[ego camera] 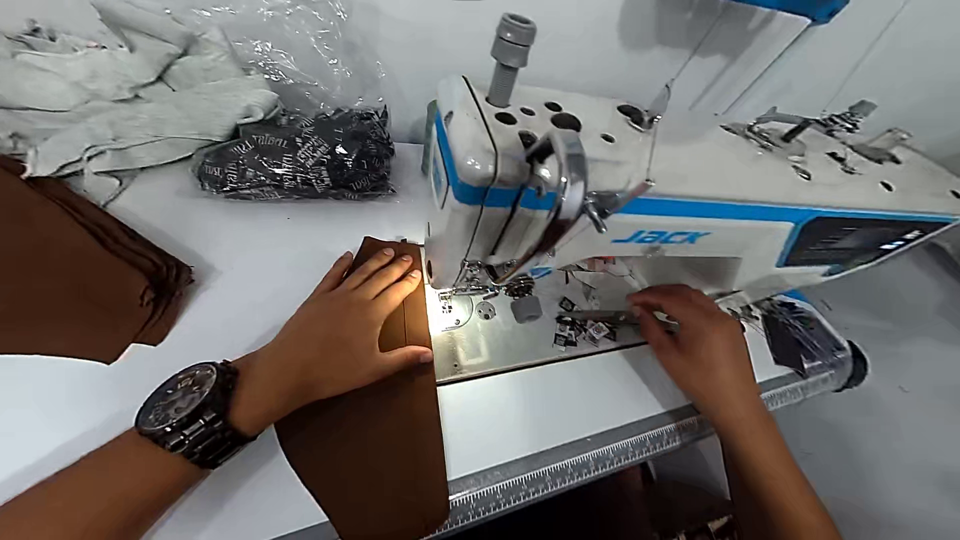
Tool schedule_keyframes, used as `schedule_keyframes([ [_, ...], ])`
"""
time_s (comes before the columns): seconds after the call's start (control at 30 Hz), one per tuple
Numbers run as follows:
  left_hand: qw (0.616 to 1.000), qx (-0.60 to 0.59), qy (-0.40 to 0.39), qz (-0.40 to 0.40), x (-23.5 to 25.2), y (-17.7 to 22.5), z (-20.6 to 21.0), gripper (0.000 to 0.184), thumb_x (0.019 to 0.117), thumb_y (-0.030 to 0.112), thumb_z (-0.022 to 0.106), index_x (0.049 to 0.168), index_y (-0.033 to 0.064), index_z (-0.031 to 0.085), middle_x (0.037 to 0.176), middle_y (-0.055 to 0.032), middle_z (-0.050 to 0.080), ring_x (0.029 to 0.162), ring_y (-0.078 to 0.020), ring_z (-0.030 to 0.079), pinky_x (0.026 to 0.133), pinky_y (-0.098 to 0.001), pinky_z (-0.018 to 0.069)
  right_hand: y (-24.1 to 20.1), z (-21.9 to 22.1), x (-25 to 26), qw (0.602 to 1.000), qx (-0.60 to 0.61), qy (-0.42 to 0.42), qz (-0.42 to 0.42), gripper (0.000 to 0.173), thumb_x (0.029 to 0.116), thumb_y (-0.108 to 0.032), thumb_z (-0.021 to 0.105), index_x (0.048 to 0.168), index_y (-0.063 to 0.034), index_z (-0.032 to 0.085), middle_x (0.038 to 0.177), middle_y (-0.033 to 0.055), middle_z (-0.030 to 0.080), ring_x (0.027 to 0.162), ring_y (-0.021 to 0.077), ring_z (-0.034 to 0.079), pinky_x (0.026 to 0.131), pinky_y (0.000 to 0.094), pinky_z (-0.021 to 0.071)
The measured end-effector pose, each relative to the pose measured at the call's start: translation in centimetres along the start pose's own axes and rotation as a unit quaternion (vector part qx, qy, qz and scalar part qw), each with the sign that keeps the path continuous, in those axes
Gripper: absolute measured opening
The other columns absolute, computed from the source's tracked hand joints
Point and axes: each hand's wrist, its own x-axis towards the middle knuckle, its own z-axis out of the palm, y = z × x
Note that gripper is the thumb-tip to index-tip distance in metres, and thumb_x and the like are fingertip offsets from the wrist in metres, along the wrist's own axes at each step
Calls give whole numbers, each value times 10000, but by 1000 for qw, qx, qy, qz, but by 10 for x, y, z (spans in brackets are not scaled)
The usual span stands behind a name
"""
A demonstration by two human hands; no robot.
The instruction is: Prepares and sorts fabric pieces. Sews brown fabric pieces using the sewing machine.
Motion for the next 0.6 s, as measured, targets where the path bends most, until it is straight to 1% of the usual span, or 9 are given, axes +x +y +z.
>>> schedule_keyframes([
  [0.07, 1000, 0, -15, -1, 0, 0, -2, 1060, 824, 923, 310, 1535, 160, 495, 1629, -35, 411, 1550, -247, 291, 1244, -604, 178, 7, -5, 9, 1000, 14, -20, 4, 161, 969, -141, 651, 1077, -94, 762, 1069, 88, 721, 952, 252, 701, 817, 503, 591],
  [0.13, 1000, -8, -19, 0, -1, -1, -3, 1085, 809, 933, 326, 1542, 148, 483, 1640, -43, 392, 1554, -249, 280, 1243, -606, 176, 7, 0, 23, 998, 43, -48, -20, 150, 965, -121, 663, 1075, -104, 763, 1038, 74, 727, 918, 221, 713, 814, 472, 607],
  [0.27, 1000, -7, -13, 0, -2, -2, 0, 1101, 800, 944, 321, 1549, 150, 473, 1645, -41, 383, 1556, -249, 274, 1244, -593, 186, -9, 15, 52, 981, 72, -140, -116, 228, 940, -89, 708, 1162, -107, 755, 1131, 82, 740, 1064, 251, 707, 943, 482, 576],
  [0.3, 1000, -7, -15, -2, -2, -2, 0, 1108, 797, 946, 323, 1553, 148, 467, 1648, -43, 377, 1559, -250, 265, 1247, -590, 177, -14, 17, 58, 974, 75, -168, -133, 244, 928, -79, 724, 1168, -110, 753, 1107, 75, 740, 1030, 240, 708, 930, 469, 579],
  [0.37, 1000, -8, -22, -6, -2, -2, -1, 1106, 797, 945, 333, 1551, 147, 467, 1654, -43, 367, 1566, -257, 245, 1251, -592, 162, -19, 21, 69, 962, 79, -222, -138, 209, 919, -67, 735, 1120, -115, 764, 1035, 60, 733, 929, 206, 702, 879, 441, 584],
  [0.43, 1000, -8, -27, -9, -2, -2, -1, 1101, 799, 945, 332, 1552, 153, 466, 1656, -38, 362, 1569, -259, 236, 1252, -595, 159, -17, 24, 77, 954, 82, -255, -134, 85, 934, -94, 716, 1001, -128, 756, 973, 34, 711, 889, 179, 682, 841, 428, 577],
  [0.5, 999, -10, -29, -12, -2, -2, 0, 1105, 796, 948, 331, 1562, 161, 451, 1661, -31, 354, 1570, -253, 232, 1255, -592, 156, -15, 25, 78, 962, 87, -218, -142, 52, 936, -124, 708, 964, -138, 749, 966, 20, 711, 861, 162, 683, 794, 417, 588],
  [0.53, 999, -11, -32, -15, -2, -1, -1, 1107, 794, 950, 327, 1568, 167, 442, 1664, -26, 348, 1572, -249, 226, 1257, -588, 154, -18, 26, 76, 968, 95, -177, -148, 60, 940, -129, 700, 973, -132, 750, 994, 26, 717, 867, 161, 688, 782, 406, 596],
  [0.6, 999, -15, -35, -16, -2, 0, -1, 1110, 797, 951, 322, 1572, 165, 435, 1667, -30, 341, 1573, -247, 222, 1258, -583, 155, -29, 26, 69, 977, 113, -112, -140, 114, 959, -154, 652, 1022, -127, 743, 1091, 24, 731, 926, 138, 698, 804, 366, 598],
])
